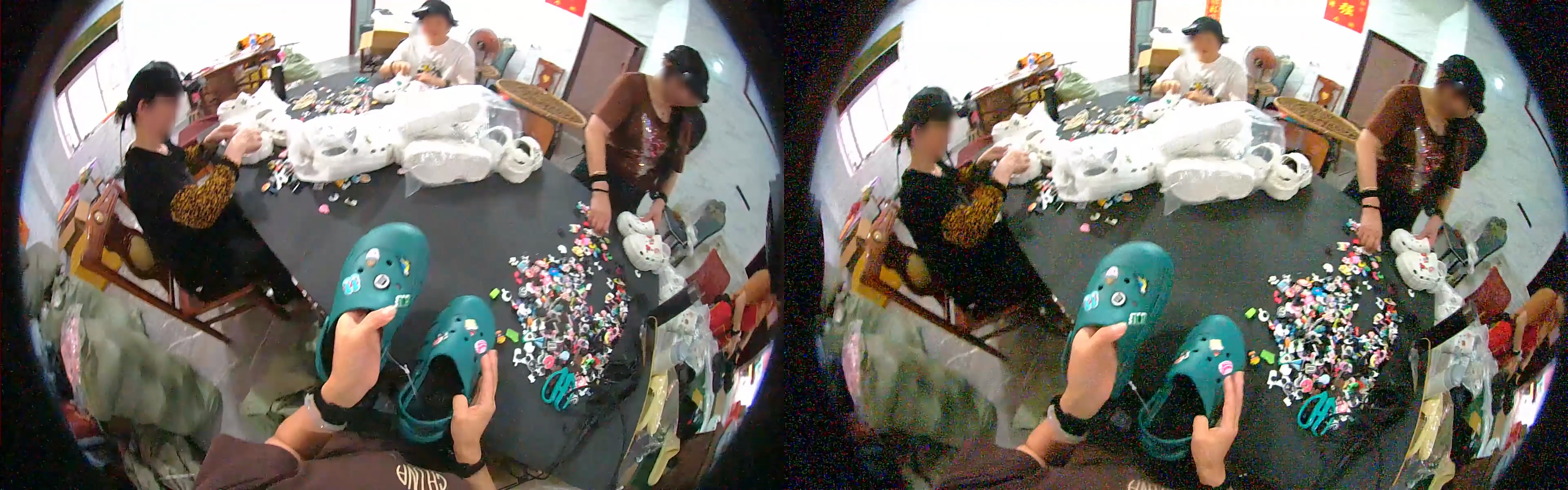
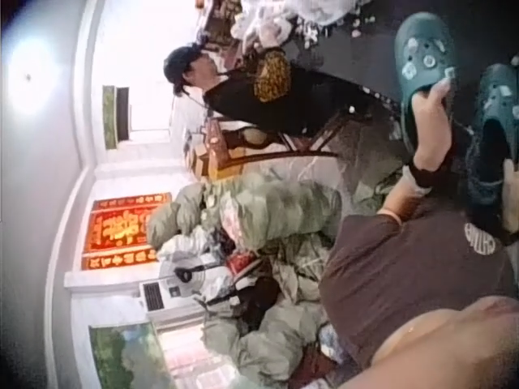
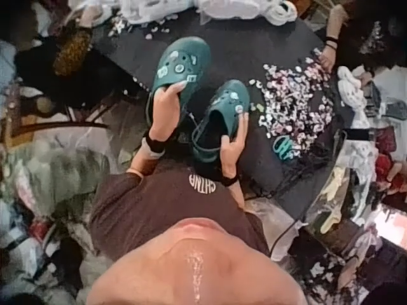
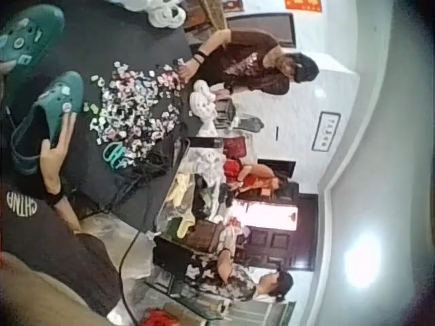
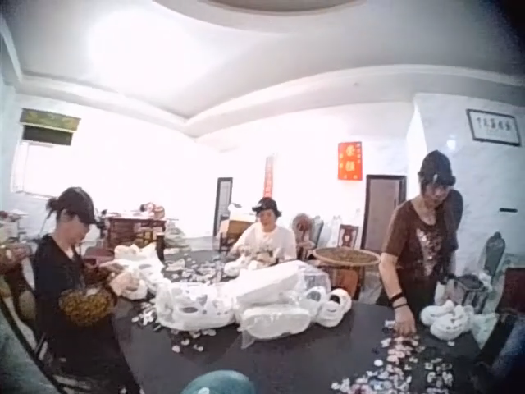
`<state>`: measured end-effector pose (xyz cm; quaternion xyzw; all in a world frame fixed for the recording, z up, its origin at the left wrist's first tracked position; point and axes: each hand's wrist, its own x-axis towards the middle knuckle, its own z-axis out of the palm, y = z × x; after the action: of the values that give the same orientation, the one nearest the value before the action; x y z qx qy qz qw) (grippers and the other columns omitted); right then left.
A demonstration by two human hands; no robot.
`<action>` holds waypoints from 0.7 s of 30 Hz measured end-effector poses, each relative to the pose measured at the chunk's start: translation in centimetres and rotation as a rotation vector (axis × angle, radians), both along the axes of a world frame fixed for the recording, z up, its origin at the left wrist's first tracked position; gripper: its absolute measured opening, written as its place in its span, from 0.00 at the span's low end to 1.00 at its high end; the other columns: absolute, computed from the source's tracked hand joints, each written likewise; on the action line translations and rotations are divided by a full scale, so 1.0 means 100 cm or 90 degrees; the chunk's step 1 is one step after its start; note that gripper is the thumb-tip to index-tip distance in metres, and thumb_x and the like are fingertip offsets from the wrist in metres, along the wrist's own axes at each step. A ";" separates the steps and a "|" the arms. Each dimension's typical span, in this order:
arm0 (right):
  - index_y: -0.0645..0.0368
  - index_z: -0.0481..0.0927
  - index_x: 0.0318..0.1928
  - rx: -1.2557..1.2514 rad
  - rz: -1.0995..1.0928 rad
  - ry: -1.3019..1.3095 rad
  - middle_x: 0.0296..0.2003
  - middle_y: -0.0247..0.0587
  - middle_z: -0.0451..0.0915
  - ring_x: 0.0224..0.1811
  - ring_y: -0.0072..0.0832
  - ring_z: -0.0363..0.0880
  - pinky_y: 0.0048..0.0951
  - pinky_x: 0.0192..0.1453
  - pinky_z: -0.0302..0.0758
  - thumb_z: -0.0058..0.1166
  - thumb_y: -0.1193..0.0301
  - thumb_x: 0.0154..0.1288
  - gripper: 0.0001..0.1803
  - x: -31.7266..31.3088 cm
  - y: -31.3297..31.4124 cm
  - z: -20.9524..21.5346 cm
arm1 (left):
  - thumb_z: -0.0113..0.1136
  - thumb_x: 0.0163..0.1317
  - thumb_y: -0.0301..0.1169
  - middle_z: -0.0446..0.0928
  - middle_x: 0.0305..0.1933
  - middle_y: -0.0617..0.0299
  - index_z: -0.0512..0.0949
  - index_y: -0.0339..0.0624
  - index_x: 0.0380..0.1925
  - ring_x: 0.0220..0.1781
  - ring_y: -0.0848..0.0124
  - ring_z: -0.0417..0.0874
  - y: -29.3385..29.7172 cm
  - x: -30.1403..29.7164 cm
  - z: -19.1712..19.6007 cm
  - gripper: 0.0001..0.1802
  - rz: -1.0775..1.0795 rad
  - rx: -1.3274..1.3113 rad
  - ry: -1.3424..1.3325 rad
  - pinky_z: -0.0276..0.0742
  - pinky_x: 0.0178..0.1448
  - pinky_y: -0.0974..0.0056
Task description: Attaching decorative charms and accessories to clogs.
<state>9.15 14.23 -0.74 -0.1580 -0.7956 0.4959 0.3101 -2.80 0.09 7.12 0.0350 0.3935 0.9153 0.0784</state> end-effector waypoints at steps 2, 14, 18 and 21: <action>0.67 0.68 0.57 -0.136 0.033 0.039 0.58 0.58 0.66 0.66 0.44 0.58 0.36 0.68 0.55 0.41 0.85 0.39 0.35 0.002 0.008 -0.004 | 0.54 0.53 0.22 0.73 0.47 0.58 0.66 0.30 0.50 0.50 0.68 0.74 0.001 -0.002 0.000 0.22 -0.032 0.019 0.005 0.65 0.58 0.65; 0.65 0.71 0.51 0.088 0.049 -0.018 0.58 0.48 0.68 0.63 0.44 0.63 0.38 0.66 0.59 0.45 0.85 0.45 0.27 0.004 0.023 0.024 | 0.51 0.58 0.26 0.73 0.52 0.57 0.72 0.33 0.46 0.54 0.69 0.72 0.019 0.007 -0.049 0.16 -0.177 -0.021 -0.109 0.65 0.59 0.65; 0.64 0.70 0.54 0.075 0.046 -0.031 0.58 0.47 0.68 0.62 0.42 0.65 0.36 0.64 0.61 0.51 0.79 0.54 0.23 0.008 0.041 0.017 | 0.51 0.60 0.25 0.69 0.58 0.56 0.67 0.32 0.56 0.61 0.69 0.68 -0.012 0.027 -0.001 0.22 -0.198 -0.209 0.039 0.60 0.64 0.66; 0.62 0.76 0.47 0.114 -0.035 0.031 0.51 0.45 0.73 0.53 0.37 0.72 0.33 0.58 0.67 0.51 0.80 0.56 0.15 0.015 0.028 0.036 | 0.48 0.60 0.25 0.73 0.53 0.56 0.72 0.32 0.51 0.57 0.69 0.71 -0.039 0.033 0.007 0.18 -0.014 -0.360 0.155 0.62 0.62 0.67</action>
<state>10.66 17.01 2.90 -0.1388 -0.8244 0.4178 0.3557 0.55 -3.85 7.84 0.1253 0.6389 0.7576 0.0470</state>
